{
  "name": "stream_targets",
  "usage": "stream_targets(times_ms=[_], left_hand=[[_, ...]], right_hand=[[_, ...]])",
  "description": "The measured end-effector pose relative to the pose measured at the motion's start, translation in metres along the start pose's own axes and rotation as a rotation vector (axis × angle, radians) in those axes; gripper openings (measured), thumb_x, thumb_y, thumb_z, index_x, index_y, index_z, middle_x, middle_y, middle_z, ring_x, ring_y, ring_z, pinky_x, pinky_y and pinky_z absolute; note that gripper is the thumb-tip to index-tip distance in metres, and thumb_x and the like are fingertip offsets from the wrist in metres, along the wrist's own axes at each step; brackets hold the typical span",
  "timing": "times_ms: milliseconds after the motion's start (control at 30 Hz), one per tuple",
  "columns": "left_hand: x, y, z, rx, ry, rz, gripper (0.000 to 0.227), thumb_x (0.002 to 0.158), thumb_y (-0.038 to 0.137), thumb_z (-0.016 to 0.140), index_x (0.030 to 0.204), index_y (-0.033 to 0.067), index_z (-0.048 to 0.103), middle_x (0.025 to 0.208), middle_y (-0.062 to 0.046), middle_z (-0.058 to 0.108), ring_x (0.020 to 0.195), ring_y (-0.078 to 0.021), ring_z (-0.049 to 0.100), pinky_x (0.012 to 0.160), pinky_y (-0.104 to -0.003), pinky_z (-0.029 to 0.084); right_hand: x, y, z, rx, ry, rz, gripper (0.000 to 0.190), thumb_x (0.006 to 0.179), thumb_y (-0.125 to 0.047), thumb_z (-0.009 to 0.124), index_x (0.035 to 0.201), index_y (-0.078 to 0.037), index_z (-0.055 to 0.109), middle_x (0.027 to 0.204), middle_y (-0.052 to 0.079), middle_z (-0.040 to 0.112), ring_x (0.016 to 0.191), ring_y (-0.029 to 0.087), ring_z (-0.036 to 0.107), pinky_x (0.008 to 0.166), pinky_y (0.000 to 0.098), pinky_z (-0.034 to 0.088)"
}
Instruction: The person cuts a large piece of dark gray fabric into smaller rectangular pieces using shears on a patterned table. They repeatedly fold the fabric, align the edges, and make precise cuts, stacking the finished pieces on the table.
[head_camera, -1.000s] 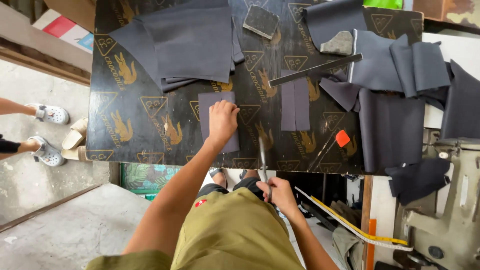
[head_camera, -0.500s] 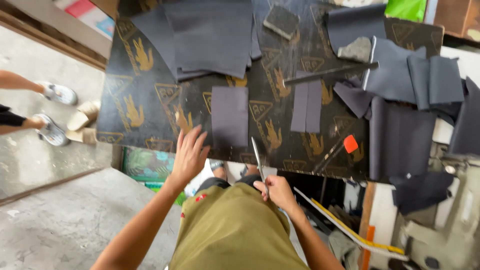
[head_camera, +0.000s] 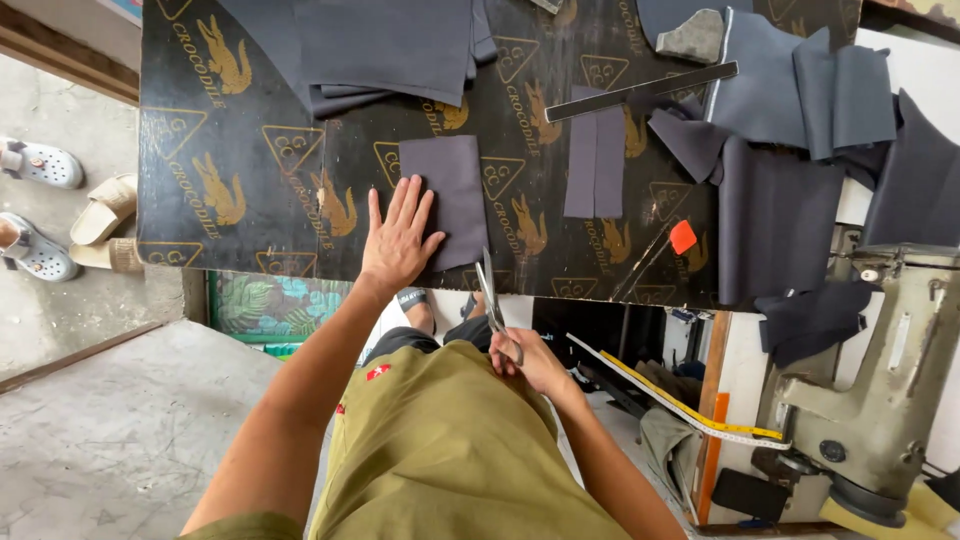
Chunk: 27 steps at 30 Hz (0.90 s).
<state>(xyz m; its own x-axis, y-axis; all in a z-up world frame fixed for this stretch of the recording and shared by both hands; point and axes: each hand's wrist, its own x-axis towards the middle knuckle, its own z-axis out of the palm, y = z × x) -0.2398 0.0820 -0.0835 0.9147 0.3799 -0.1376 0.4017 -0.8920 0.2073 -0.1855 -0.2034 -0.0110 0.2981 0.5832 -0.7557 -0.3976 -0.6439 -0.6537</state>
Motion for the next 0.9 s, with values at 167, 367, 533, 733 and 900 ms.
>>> stream_targets(times_ms=[167, 367, 533, 733, 900], left_hand=[[-0.007, -0.001, 0.011, -0.03, 0.026, -0.001, 0.072, 0.105, 0.06, 0.036, 0.163, 0.0174, 0.029, 0.175, -0.008, 0.013, 0.161, -0.0244, 0.01, 0.128, -0.062, -0.001], [-0.008, -0.003, 0.011, -0.036, 0.032, 0.01, 0.077, 0.103, 0.064, 0.037, 0.163, 0.0171, 0.029, 0.175, -0.009, 0.014, 0.161, -0.0248, 0.01, 0.128, -0.063, 0.0], [-0.005, -0.004, 0.01, -0.049, 0.032, 0.011, 0.078, 0.103, 0.065, 0.037, 0.164, 0.0169, 0.029, 0.175, -0.009, 0.012, 0.161, -0.0251, 0.009, 0.128, -0.063, -0.001], [-0.008, -0.004, 0.013, -0.045, 0.025, 0.012, 0.079, 0.102, 0.065, 0.037, 0.164, 0.0169, 0.029, 0.175, -0.009, 0.012, 0.161, -0.0248, 0.009, 0.128, -0.063, -0.002], [-0.006, -0.004, 0.013, -0.05, 0.04, 0.013, 0.079, 0.102, 0.066, 0.037, 0.164, 0.0165, 0.029, 0.175, -0.009, 0.012, 0.161, -0.0251, 0.009, 0.128, -0.063, -0.002]], right_hand=[[0.01, 0.008, 0.004, -0.018, 0.153, -0.034, 0.043, 0.088, -0.037, 0.082, 0.07, -0.01, 0.053, 0.059, 0.009, 0.065, 0.054, 0.014, 0.062, 0.051, 0.0195, 0.043], [0.008, 0.034, -0.001, -0.037, 0.134, -0.048, 0.047, 0.091, -0.048, 0.079, 0.07, -0.009, 0.063, 0.06, 0.008, 0.069, 0.05, 0.012, 0.058, 0.05, 0.0218, 0.043], [0.017, 0.008, 0.005, -0.12, 0.204, -0.006, 0.047, 0.084, -0.048, 0.086, 0.072, -0.008, 0.065, 0.059, 0.006, 0.069, 0.055, 0.012, 0.064, 0.057, 0.0209, 0.045], [0.025, 0.012, 0.005, -0.15, 0.238, 0.01, 0.049, 0.082, -0.052, 0.087, 0.075, -0.008, 0.068, 0.061, 0.004, 0.07, 0.056, 0.011, 0.066, 0.058, 0.0215, 0.044], [0.018, -0.006, 0.009, -0.189, 0.268, 0.035, 0.052, 0.079, -0.054, 0.088, 0.072, -0.007, 0.068, 0.056, 0.005, 0.068, 0.053, 0.012, 0.066, 0.056, 0.0213, 0.045]])
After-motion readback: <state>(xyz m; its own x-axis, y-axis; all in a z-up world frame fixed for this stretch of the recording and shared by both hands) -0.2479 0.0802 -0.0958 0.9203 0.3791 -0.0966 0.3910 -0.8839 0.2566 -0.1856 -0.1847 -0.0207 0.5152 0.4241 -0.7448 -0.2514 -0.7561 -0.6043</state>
